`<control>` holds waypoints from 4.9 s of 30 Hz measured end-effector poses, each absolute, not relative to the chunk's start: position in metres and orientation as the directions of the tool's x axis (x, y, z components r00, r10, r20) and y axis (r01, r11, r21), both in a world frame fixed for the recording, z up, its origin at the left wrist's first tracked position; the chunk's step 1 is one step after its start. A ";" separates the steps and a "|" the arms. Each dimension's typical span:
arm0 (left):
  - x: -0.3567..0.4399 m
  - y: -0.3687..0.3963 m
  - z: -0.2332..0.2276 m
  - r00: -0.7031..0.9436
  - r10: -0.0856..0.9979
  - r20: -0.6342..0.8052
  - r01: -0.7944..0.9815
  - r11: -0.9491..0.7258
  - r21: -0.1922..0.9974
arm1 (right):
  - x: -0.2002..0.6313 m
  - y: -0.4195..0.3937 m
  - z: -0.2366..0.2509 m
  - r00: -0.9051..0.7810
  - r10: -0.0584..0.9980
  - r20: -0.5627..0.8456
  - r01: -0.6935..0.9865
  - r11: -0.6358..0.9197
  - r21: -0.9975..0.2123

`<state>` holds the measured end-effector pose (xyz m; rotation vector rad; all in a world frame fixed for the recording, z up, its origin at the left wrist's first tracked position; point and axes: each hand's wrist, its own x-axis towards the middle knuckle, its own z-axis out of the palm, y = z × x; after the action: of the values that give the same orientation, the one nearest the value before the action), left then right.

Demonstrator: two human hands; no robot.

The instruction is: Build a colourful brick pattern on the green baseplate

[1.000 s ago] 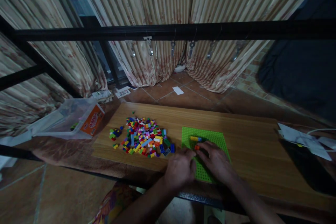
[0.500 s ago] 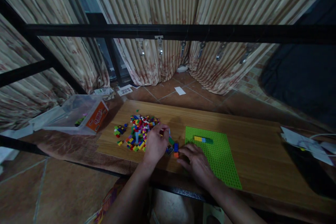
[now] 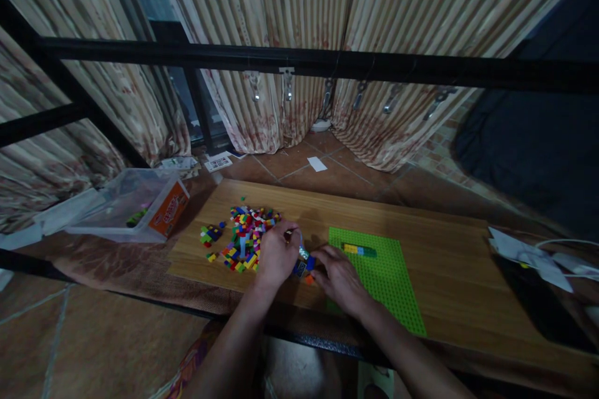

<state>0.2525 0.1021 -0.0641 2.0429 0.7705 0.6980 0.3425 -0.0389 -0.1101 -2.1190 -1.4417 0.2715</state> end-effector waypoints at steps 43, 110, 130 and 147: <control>0.312 0.022 -0.112 0.833 0.546 -0.090 0.396 -0.475 0.786 | 0.408 -0.092 -0.113 0.789 0.611 0.056 0.563 -0.684 -0.463; 0.312 0.021 -0.111 0.895 0.446 -0.027 0.346 -0.654 0.673 | 0.422 -0.080 -0.109 0.853 0.520 -0.037 0.416 -0.723 -0.552; 0.305 0.029 -0.110 0.822 0.566 -0.057 0.363 -0.444 0.819 | 0.415 -0.084 -0.113 0.775 0.632 -0.002 0.571 -0.703 -0.424; 0.304 0.019 -0.115 0.824 0.566 -0.024 0.328 -0.442 0.835 | 0.418 -0.080 -0.117 0.782 0.620 -0.053 0.553 -0.732 -0.399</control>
<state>0.3040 0.0186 -0.1146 2.0682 0.6565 0.3220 0.4177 -0.0804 -0.1170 -2.6108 -0.8932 0.2586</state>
